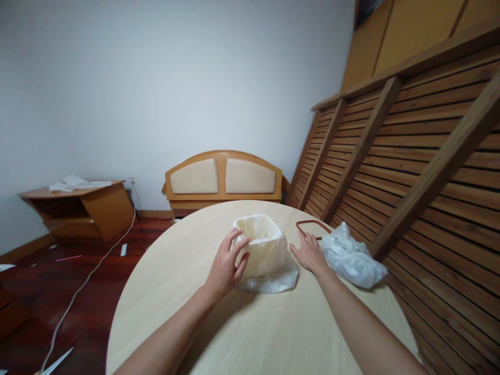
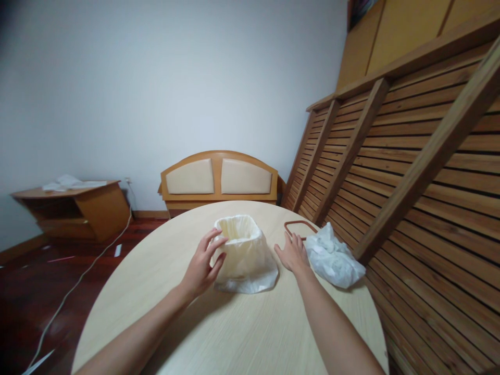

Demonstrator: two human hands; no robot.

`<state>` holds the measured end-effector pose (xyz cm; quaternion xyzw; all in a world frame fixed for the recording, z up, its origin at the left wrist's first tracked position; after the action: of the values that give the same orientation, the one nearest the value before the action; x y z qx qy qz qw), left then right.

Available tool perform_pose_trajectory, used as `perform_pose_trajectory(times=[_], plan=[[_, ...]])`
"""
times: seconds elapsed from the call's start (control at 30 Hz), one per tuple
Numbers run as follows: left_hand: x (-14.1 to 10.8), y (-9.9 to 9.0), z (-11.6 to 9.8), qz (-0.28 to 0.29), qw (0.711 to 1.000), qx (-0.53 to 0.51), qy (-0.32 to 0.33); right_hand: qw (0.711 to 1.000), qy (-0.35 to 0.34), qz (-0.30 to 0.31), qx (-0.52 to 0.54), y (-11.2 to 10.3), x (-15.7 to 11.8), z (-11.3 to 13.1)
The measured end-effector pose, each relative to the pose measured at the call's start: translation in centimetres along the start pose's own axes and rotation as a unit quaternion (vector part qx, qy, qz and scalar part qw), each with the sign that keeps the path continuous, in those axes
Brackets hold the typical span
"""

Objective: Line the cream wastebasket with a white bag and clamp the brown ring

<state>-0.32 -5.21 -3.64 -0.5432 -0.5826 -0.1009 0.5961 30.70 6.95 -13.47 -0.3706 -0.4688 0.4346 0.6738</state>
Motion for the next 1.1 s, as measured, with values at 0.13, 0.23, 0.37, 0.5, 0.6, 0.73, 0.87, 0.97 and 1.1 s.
perform_pose_trajectory(times=[0.13,0.23,0.37,0.5,0.6,0.73,0.87,0.97,1.1], plan=[[0.0,-0.1,0.0,-0.003,1.0,0.002,0.002,0.999,-0.047,-0.006,0.011,-0.9,-0.5,0.4],[0.1,-0.1,-0.1,-0.002,1.0,0.004,0.003,0.996,-0.088,-0.006,0.025,-1.5,-0.9,0.9],[0.2,-0.3,0.1,0.0,1.0,0.015,-0.005,0.991,-0.125,-0.004,0.051,-2.0,-1.3,1.7],[0.2,-0.5,0.4,-0.009,1.0,0.024,-0.007,0.986,-0.141,-0.027,0.09,-2.4,-1.4,2.4],[0.3,-0.7,0.6,-0.012,0.999,0.031,-0.012,0.978,-0.142,-0.078,0.13,-3.7,-1.1,2.8],[0.3,-0.8,0.8,-0.011,0.999,0.032,-0.017,0.955,-0.151,-0.174,0.186,-7.0,-1.2,3.4],[0.3,-1.1,0.8,-0.023,0.999,0.025,-0.03,0.922,-0.177,-0.262,0.222,-10.9,-3.1,4.8],[0.3,-1.2,0.9,-0.035,0.998,0.016,-0.045,0.872,-0.252,-0.338,0.249,-13.3,-5.4,6.8],[0.4,-1.6,1.0,-0.071,0.996,0.0,-0.045,0.841,-0.34,-0.332,0.258,-14.3,-7.7,9.2]])
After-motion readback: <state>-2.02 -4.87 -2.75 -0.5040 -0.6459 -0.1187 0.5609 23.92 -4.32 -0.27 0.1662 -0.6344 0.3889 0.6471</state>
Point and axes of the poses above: each hand's wrist, its own x-axis towards the middle knuckle, its own y-axis out of the palm, z = x × y, the point moved 5 cm from there along x, towards the middle knuckle
